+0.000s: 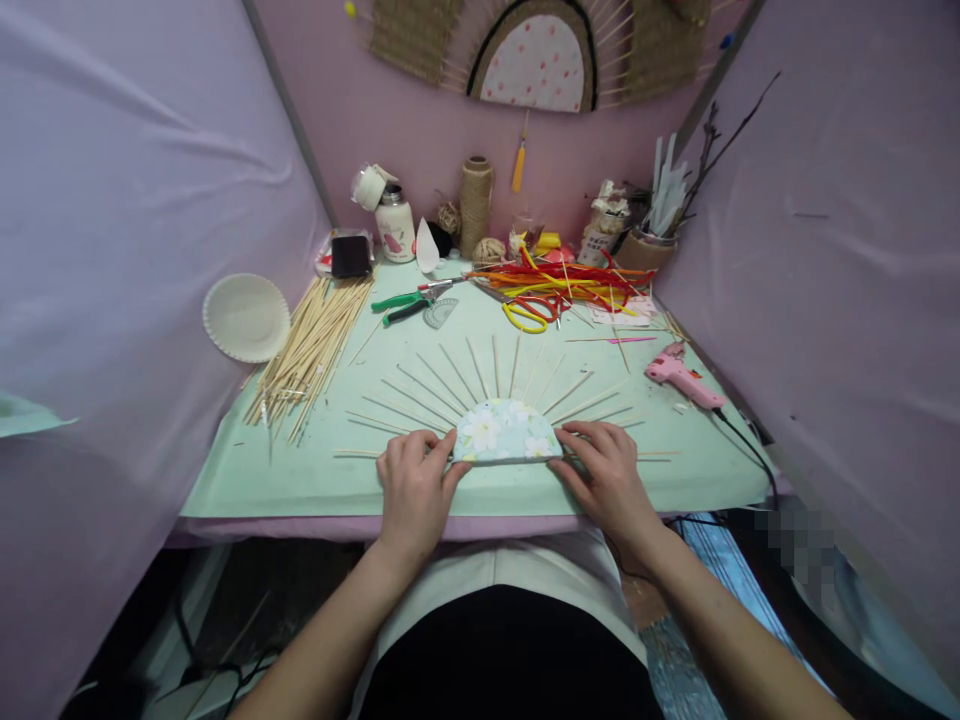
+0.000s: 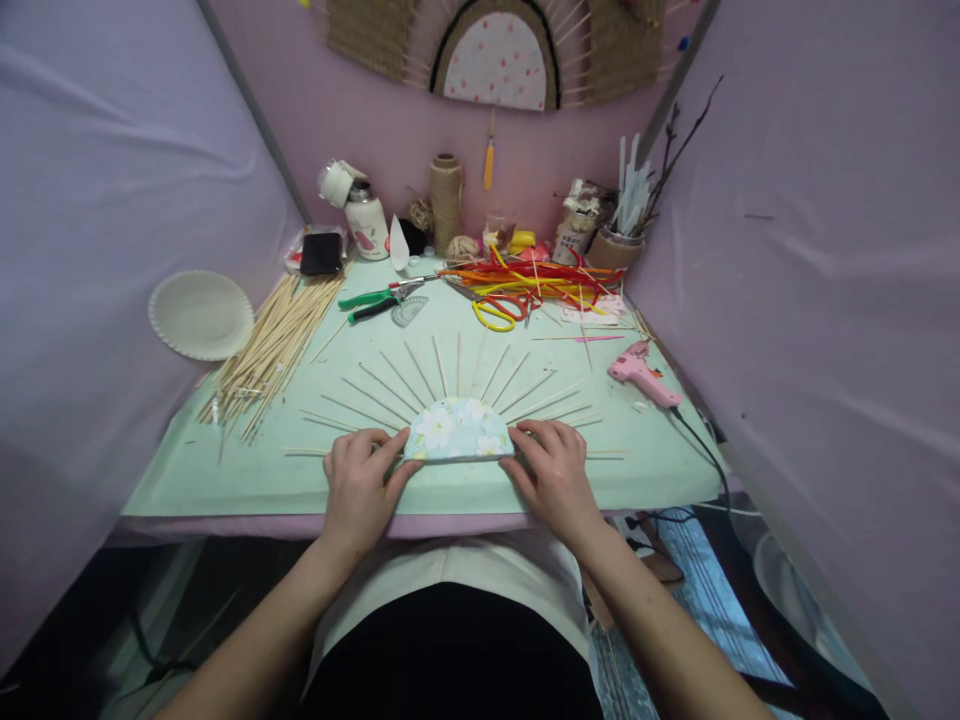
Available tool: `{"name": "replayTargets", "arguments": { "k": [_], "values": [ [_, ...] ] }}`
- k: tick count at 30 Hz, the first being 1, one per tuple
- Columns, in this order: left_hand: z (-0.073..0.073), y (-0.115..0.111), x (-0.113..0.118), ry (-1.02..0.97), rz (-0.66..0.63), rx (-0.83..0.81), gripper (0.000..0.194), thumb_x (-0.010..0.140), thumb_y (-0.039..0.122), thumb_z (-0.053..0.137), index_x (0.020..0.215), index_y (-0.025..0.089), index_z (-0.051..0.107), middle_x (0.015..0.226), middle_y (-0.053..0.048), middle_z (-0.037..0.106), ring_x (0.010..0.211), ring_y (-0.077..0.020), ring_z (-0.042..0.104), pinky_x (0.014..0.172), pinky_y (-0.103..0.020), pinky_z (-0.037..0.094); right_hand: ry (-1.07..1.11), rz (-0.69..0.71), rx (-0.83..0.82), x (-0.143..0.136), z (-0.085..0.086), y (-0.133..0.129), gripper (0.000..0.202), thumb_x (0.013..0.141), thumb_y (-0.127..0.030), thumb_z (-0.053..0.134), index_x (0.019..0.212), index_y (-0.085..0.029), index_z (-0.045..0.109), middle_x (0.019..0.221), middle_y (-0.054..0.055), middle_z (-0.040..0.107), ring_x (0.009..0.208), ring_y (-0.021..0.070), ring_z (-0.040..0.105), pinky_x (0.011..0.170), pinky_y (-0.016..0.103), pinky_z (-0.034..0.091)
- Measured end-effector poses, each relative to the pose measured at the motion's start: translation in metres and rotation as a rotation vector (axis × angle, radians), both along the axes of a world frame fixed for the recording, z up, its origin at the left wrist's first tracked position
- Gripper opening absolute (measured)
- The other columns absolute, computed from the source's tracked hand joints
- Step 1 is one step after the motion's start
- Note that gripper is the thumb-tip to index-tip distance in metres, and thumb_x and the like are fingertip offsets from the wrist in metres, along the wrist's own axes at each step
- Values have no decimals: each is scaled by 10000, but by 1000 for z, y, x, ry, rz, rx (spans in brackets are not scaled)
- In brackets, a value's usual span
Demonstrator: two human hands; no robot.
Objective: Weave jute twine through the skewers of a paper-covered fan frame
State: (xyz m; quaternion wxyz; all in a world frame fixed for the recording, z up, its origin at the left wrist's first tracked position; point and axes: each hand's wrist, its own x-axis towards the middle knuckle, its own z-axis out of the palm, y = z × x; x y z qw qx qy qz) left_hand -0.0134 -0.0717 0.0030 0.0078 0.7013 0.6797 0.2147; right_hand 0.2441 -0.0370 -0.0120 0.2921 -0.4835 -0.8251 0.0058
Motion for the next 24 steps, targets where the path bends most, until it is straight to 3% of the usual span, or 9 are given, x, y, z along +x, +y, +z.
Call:
{"name": "replayTargets", "arguments": {
  "k": [12, 19, 24],
  "values": [
    [-4, -1, -1, 23, -2, 46, 338, 873, 350, 616, 1197, 271, 671, 1008, -105, 587, 955, -263, 462, 776, -386, 363, 11, 5, 54, 1, -4, 0, 267, 891, -287, 620, 1146, -208, 629, 1097, 99, 657, 1042, 279, 522, 925, 468, 410],
    [1, 4, -2, 55, -55, 19, 529, 826, 362, 673, 1310, 177, 568, 1105, -142, 561, 1004, -286, 448, 817, -414, 374, 4, -4, 70, 0, -7, 2, 293, 879, -286, 639, 1152, -183, 618, 1113, 112, 650, 1048, 280, 514, 923, 465, 402],
    [3, 9, -1, 51, -87, -12, 450, 836, 350, 661, 1264, 218, 609, 1099, -133, 566, 1009, -289, 451, 819, -420, 366, 19, -2, 61, 0, -5, 1, 285, 881, -280, 633, 1153, -196, 616, 1109, 103, 654, 1048, 278, 511, 928, 465, 395]
  ]
}}
